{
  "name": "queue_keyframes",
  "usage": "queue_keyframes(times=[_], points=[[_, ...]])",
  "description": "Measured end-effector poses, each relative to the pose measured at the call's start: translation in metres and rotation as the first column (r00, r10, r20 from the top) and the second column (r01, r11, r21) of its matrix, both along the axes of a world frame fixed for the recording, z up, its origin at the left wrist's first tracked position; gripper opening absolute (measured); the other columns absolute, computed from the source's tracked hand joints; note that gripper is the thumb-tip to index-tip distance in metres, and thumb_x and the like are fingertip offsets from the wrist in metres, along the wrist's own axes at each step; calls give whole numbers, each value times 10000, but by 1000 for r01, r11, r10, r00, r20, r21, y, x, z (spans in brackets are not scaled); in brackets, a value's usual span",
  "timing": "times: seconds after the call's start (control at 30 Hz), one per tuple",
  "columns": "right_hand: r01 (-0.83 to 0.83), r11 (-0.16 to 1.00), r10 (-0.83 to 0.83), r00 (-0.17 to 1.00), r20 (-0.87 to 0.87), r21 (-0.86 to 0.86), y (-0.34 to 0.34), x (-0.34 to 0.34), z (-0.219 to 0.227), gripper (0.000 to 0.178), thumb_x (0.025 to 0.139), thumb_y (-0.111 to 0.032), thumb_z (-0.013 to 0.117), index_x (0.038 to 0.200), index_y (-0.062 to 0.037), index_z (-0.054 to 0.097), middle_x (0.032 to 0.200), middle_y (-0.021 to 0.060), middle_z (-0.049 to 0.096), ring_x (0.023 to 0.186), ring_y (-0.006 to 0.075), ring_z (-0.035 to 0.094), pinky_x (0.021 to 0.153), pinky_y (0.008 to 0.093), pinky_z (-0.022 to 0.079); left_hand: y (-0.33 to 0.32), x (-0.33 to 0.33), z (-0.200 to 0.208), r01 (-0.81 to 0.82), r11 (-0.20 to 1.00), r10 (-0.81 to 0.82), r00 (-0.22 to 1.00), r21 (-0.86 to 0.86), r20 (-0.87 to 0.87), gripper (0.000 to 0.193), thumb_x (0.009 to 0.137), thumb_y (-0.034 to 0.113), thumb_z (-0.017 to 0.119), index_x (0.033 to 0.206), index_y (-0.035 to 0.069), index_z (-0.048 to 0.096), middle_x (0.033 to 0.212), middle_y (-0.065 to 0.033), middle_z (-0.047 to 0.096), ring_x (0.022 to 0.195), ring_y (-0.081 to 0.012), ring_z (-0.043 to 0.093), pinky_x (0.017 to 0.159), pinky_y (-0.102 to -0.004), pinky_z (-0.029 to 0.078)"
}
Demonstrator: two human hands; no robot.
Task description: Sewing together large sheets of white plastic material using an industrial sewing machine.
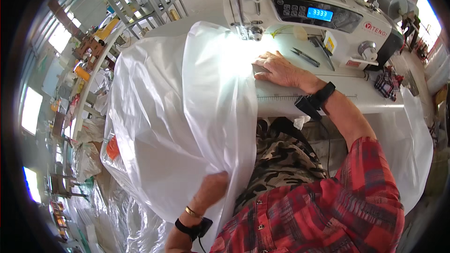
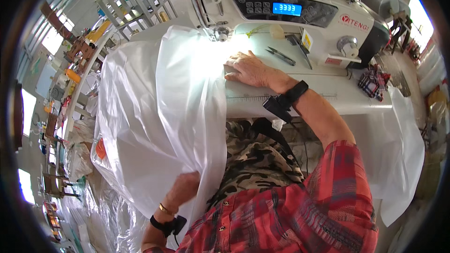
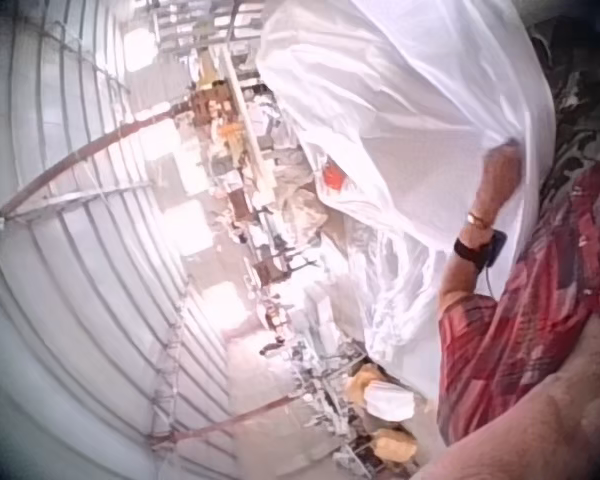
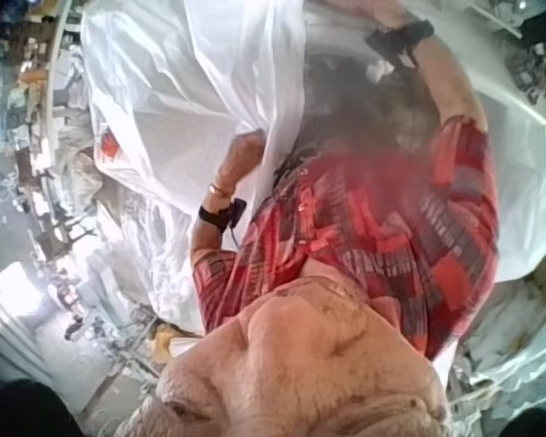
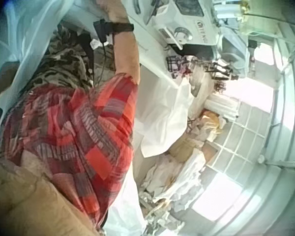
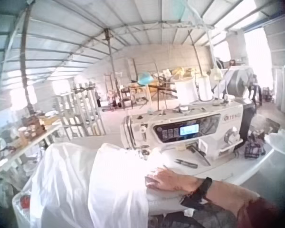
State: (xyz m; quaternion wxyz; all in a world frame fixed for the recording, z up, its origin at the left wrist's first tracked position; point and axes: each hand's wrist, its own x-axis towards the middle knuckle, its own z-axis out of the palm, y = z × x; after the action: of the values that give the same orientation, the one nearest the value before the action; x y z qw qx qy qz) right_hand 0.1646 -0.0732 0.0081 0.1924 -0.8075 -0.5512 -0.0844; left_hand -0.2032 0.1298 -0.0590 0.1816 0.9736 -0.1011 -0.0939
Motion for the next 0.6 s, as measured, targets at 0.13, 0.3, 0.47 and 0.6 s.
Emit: queue_keyframes(times=[0.13, 0.3, 0.47, 0.6], points=[[29, 1000, -29, 1000, -6, -12, -7, -3, 5, 619, 937, -544, 468, 1266, -31, 576, 1203, 176, 580, 1187, 324, 498, 1009, 490, 349, -21, 19, 80, 195, 974, -216, 950, -111, -226, 73, 818, 51, 586, 810, 6, 643, 795, -177, 665, 756, -360, 664, 687, -395, 527], [11, 999, -15, 995, 100, 44, -1, -11, 5, 436, 942, -327, 525, 1287, -65, 570, 1290, 141, 574, 1221, 294, 507, 1028, 465, 380, 82, 70, 141, -228, 878, 385, 858, -421, 339, 168, 888, 80, 651, 1018, -19, 690, 918, -170, 707, 832, -337, 680, 761, -350, 535], [-141, 990, 133, 959, 249, 17, 16, -20, 8, 324, 839, -147, 599, 1158, -97, 612, 1240, 43, 605, 1149, 229, 562, 990, 394, 443, 143, 164, 113, -664, 748, 485, 531, -15, 695, 340, 927, 203, 596, 1198, 6, 539, 1247, -203, 581, 1173, -367, 530, 929, -475, 450], [-244, 967, 214, 934, 287, 73, 13, -22, 15, 151, 875, -127, 513, 987, -87, 607, 1032, 27, 596, 1041, 192, 599, 897, 334, 497, 119, 204, 92, -704, 697, 564, 656, 139, 502, 222, 933, 188, 553, 1078, 20, 535, 1154, -210, 607, 1114, -375, 561, 881, -504, 458]])
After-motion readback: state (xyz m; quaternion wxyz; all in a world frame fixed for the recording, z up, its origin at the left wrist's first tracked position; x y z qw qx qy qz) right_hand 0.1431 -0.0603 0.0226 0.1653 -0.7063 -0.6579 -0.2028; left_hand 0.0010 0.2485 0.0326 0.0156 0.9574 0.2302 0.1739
